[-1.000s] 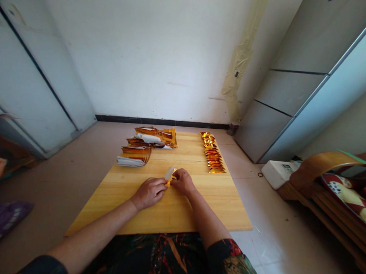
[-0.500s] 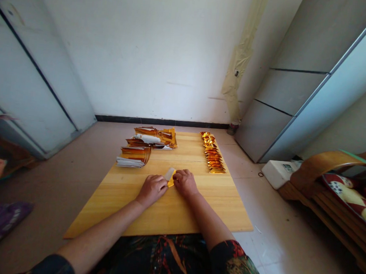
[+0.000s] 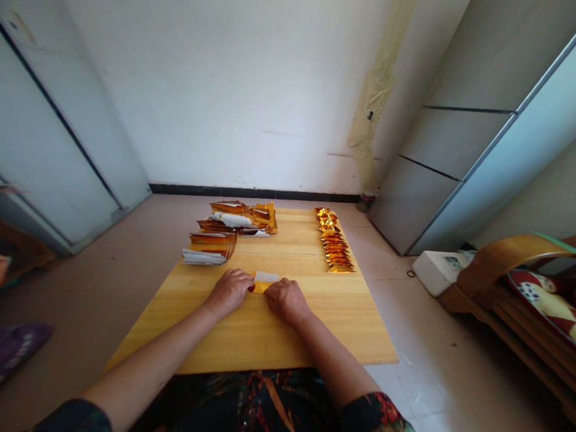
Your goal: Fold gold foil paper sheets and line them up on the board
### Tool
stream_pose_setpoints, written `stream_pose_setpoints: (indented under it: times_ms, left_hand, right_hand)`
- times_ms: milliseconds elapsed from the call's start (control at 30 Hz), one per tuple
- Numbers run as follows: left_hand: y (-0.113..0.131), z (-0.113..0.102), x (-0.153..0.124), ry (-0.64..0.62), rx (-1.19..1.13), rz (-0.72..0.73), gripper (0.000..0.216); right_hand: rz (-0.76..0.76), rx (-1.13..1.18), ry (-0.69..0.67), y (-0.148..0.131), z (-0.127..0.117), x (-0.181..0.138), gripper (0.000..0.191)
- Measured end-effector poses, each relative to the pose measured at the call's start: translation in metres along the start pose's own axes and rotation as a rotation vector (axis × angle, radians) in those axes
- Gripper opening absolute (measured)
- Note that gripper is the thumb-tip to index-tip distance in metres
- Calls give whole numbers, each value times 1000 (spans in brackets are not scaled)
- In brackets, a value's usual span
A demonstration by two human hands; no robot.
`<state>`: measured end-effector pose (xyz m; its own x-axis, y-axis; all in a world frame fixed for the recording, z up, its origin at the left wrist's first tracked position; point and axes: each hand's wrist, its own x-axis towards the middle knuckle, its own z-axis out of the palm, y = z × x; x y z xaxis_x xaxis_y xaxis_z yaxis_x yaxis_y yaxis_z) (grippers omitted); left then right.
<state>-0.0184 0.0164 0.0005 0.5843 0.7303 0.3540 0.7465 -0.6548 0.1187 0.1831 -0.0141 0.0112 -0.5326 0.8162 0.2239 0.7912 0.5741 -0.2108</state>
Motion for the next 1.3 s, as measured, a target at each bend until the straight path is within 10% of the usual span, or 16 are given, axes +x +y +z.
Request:
stream_pose_setpoints:
  times_ms: [267,1300]
  left_hand:
    - [9,1,-7,42,20,-51,11]
    - [24,3,0,-22,140,-126,16]
  right_hand:
    - [-200,65,83,34,5,8,9]
    - [-244,-217,-46,28,0,23,19]
